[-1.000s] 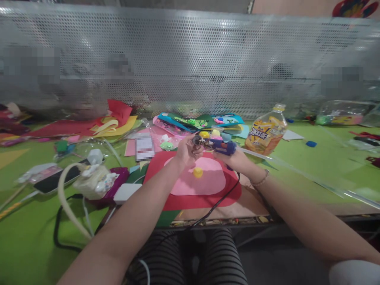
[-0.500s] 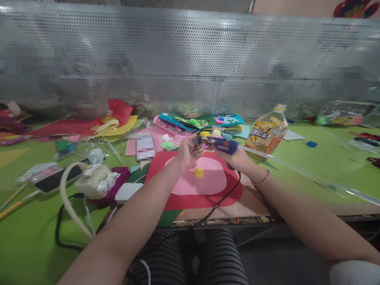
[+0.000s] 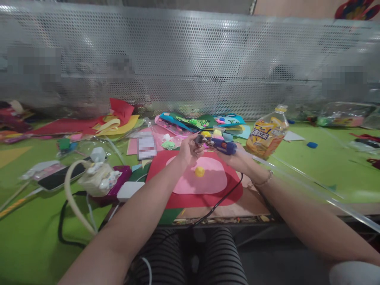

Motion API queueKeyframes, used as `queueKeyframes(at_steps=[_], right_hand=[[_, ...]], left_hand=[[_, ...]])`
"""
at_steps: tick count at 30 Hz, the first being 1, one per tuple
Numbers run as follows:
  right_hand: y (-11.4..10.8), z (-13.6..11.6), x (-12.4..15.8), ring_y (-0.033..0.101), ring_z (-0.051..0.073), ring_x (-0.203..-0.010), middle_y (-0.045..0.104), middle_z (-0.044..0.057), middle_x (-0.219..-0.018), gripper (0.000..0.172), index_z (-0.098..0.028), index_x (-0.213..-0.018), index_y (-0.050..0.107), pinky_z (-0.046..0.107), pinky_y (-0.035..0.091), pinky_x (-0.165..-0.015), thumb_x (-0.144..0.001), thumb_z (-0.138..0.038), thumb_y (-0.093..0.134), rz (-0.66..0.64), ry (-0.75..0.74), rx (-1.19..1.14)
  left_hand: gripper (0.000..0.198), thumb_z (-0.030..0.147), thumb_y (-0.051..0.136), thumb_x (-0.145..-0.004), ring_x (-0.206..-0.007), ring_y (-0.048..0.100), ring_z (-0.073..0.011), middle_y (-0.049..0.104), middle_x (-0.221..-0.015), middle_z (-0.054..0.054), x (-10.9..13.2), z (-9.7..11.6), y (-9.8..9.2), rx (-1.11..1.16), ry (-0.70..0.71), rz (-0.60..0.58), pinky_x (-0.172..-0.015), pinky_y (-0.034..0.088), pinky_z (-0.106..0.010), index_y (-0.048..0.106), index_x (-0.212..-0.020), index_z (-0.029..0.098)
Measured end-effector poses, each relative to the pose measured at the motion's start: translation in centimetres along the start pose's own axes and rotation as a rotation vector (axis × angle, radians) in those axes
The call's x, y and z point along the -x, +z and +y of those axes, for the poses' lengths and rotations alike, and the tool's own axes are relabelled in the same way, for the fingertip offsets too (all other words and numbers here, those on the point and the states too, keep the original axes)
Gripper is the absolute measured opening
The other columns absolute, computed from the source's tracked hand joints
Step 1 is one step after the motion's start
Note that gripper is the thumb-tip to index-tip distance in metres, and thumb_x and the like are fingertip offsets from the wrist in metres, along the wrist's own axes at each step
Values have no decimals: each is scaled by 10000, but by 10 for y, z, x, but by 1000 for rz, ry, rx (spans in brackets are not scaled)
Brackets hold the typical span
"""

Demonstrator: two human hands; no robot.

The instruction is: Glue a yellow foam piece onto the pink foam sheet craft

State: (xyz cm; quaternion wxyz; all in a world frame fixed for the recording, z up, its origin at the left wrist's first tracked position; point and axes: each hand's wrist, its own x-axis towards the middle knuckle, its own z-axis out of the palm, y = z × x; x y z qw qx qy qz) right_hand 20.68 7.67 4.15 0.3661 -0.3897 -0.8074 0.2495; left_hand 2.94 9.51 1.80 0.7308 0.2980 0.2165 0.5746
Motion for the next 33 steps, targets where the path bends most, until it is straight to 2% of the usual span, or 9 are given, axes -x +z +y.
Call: queueKeyframes(at_steps=[5,13,19,24,27,33], right_hand=[[-3,-1,1,400,104,-458,436,-28,-465,202,-184,-678,541,230,307,-412,-744,-371,506,-39,-1,105],[0,8,3,407,87,-438,460,-29,-461,302,-157,-648,556,214,318,-404,-697,-454,582,-87,83,-98],[0,4,4,426,100,-462,494,-17,-503,317,-162,-750,605,230,345,-439,-717,-475,567,-15,22,-56],[-1,1,2,440,115,-490,522,0,-552,269,-160,-759,585,257,364,-471,-748,-422,530,20,-31,25],[-1,1,1,434,122,-493,482,-8,-507,243,-175,-703,562,258,352,-464,-753,-410,522,25,-22,47],[-2,-3,1,400,115,-497,434,-25,-492,209,-187,-716,555,251,313,-461,-774,-380,501,12,-29,110]], left_hand=[[176,284,482,-723,-340,261,-45,369,-462,31,2,0,2,-11,16,38,-337,219,-182,486,-612,147],[149,286,491,-702,-342,283,-46,418,-486,19,1,-1,2,-28,3,31,-337,207,-178,492,-645,148],[190,294,471,-716,-354,284,-55,383,-464,21,0,-3,-3,-72,6,-45,-350,213,-191,438,-588,158],[215,297,463,-726,-356,282,-54,377,-456,18,1,-2,-1,-63,-1,-43,-355,213,-188,424,-566,158],[221,294,453,-734,-352,271,-52,376,-455,19,2,-2,2,-57,4,-34,-354,210,-185,426,-564,156],[212,303,462,-734,-347,264,-46,379,-470,22,4,-1,4,-40,-10,-15,-347,206,-182,439,-584,155]])
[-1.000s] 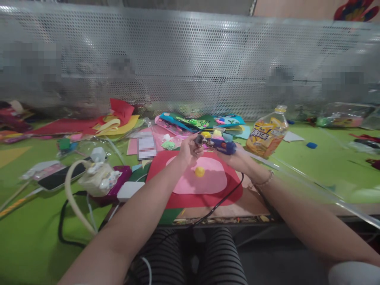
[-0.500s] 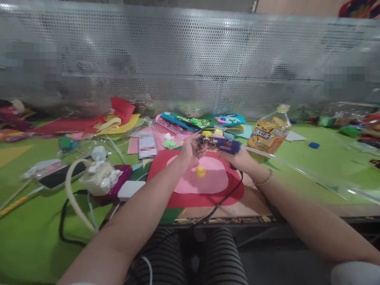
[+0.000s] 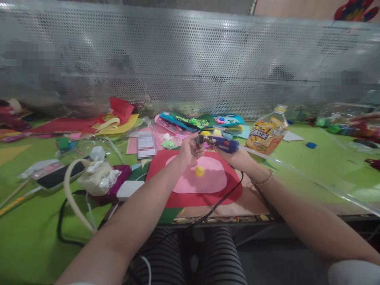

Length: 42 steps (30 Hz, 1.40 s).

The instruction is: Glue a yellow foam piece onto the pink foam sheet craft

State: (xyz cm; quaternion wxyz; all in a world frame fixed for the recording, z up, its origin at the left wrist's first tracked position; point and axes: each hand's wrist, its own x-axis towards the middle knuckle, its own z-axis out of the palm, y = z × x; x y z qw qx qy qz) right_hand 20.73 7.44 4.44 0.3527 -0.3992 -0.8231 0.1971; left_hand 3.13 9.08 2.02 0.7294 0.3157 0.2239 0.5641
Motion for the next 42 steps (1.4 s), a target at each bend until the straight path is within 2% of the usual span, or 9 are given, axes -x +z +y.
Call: queueKeyframes(at_steps=[6,14,20,26,33,42], right_hand=[[-1,3,0,411,114,-516,434,-26,-490,219,-191,-627,495,244,321,-480,-756,-367,508,-34,-19,-25],[3,11,2,445,111,-473,485,-19,-466,284,-171,-644,569,243,348,-473,-708,-447,560,-109,138,-143],[3,11,2,433,94,-442,479,-22,-444,299,-155,-638,585,230,333,-447,-713,-444,577,-88,103,-210],[5,14,2,419,85,-394,474,-32,-427,291,-151,-655,578,233,333,-430,-720,-434,570,-89,144,-262],[13,12,0,423,82,-342,461,-32,-405,294,-167,-571,496,215,323,-369,-702,-422,562,-87,236,-299],[14,9,-1,430,79,-357,457,-42,-410,308,-173,-615,503,204,340,-376,-695,-460,579,-95,196,-239]], left_hand=[[208,324,471,-730,-346,266,-49,387,-467,23,-3,0,-3,7,6,9,-346,215,-184,476,-616,150],[173,295,468,-713,-331,252,-45,378,-464,28,-4,-1,-2,-4,15,56,-337,189,-179,471,-622,148],[175,290,461,-714,-334,260,-49,374,-461,26,-2,-1,2,-23,15,74,-338,191,-186,459,-606,153],[170,289,476,-710,-345,266,-50,369,-467,32,-3,-3,-1,-47,15,14,-343,201,-189,449,-608,157],[165,299,493,-686,-347,279,-51,395,-470,26,-6,-4,-5,-60,21,-6,-344,206,-188,466,-614,153],[158,306,498,-676,-336,275,-46,398,-472,30,-6,-1,-3,-55,28,55,-339,217,-178,465,-634,158]])
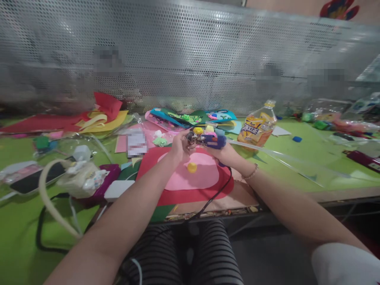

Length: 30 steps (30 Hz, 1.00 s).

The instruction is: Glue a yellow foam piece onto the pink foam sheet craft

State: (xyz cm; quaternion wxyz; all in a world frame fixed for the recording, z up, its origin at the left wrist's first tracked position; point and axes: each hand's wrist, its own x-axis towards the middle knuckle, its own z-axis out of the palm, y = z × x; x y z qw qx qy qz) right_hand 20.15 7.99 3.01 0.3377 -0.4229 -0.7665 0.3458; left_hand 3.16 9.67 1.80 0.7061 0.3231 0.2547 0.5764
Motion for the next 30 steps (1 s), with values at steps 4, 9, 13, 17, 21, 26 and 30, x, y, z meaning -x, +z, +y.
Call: queueKeyframes(at_steps=[4,9,13,17,21,26,30], right_hand=[[-2,-1,1,424,78,-346,451,-46,-402,308,-175,-601,494,205,330,-367,-697,-453,584,-24,28,-38],[-4,2,-1,412,71,-335,462,-45,-401,292,-164,-606,517,206,320,-372,-712,-430,574,-73,-17,-105],[-4,4,-2,403,72,-334,446,-48,-369,277,-152,-619,548,208,311,-382,-717,-410,568,-78,-54,-101],[-3,6,-2,400,72,-331,435,-45,-359,314,-159,-583,523,208,313,-380,-727,-436,548,-70,-37,-93],[-3,5,-1,423,76,-349,460,-32,-403,327,-161,-594,513,202,321,-368,-705,-464,564,-35,20,-67],[-2,2,0,435,69,-365,467,-33,-442,308,-166,-612,491,189,343,-378,-704,-449,570,-16,37,-39],[-2,0,1,427,68,-358,452,-44,-433,298,-172,-612,475,187,328,-369,-707,-439,567,-10,39,-44]], left_hand=[[142,287,491,-679,-336,287,-50,389,-470,31,2,1,1,1,-10,17,-338,226,-185,466,-629,156],[148,288,472,-690,-335,295,-54,397,-473,26,1,2,1,15,-22,14,-333,235,-192,471,-628,154],[137,279,460,-696,-337,293,-57,394,-470,29,0,2,0,30,-27,4,-333,244,-193,488,-650,153],[150,287,461,-704,-342,303,-60,380,-465,31,0,2,-1,23,-35,-17,-334,249,-193,475,-630,157],[155,284,464,-706,-346,313,-61,374,-462,30,0,2,-2,11,-31,-11,-338,256,-193,465,-615,159],[140,280,465,-705,-343,310,-59,390,-474,29,-1,2,-3,13,-33,-9,-335,254,-195,491,-652,152],[139,282,467,-696,-345,314,-62,383,-472,30,-3,2,-4,17,-33,-14,-335,253,-195,484,-646,154]])
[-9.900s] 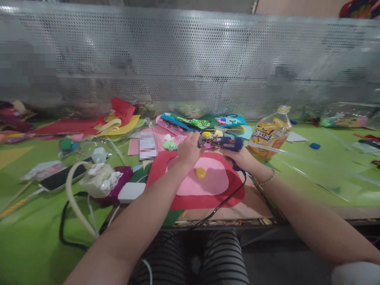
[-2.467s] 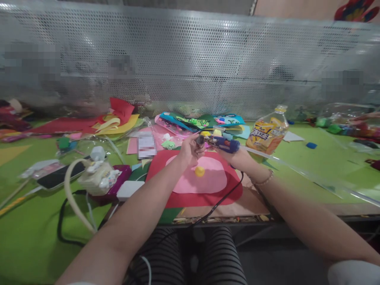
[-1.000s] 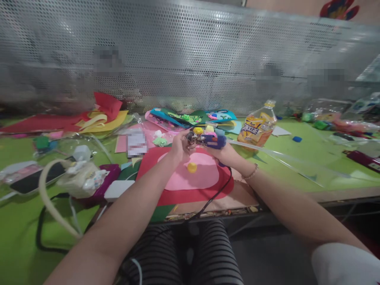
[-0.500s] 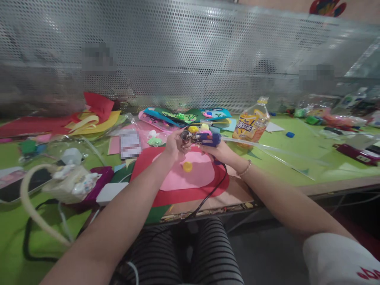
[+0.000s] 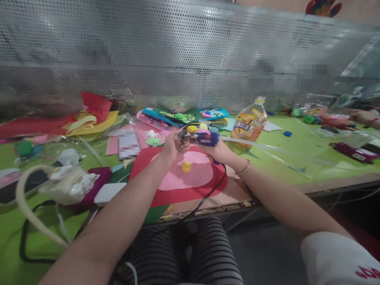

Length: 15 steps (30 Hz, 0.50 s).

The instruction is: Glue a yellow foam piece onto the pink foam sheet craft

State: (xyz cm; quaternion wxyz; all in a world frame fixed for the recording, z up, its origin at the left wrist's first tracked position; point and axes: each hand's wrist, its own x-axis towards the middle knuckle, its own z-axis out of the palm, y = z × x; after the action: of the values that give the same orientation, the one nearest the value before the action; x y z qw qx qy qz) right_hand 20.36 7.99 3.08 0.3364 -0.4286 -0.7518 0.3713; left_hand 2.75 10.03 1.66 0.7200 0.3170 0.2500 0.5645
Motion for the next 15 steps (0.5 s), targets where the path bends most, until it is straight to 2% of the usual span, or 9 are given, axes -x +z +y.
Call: queueKeyframes(at_steps=[7,15], right_hand=[[-2,-3,3,400,69,-349,428,-42,-386,327,-169,-551,474,203,315,-373,-703,-446,560,-27,2,-29],[-7,-4,5,405,87,-354,441,-42,-367,307,-157,-621,559,233,327,-405,-705,-452,573,-13,-70,-1]], left_hand=[[150,288,485,-678,-339,305,-56,390,-468,25,2,-1,2,11,12,12,-329,234,-186,462,-608,157],[160,289,454,-692,-339,292,-59,375,-457,25,3,-1,3,36,10,9,-337,231,-191,452,-597,160]])
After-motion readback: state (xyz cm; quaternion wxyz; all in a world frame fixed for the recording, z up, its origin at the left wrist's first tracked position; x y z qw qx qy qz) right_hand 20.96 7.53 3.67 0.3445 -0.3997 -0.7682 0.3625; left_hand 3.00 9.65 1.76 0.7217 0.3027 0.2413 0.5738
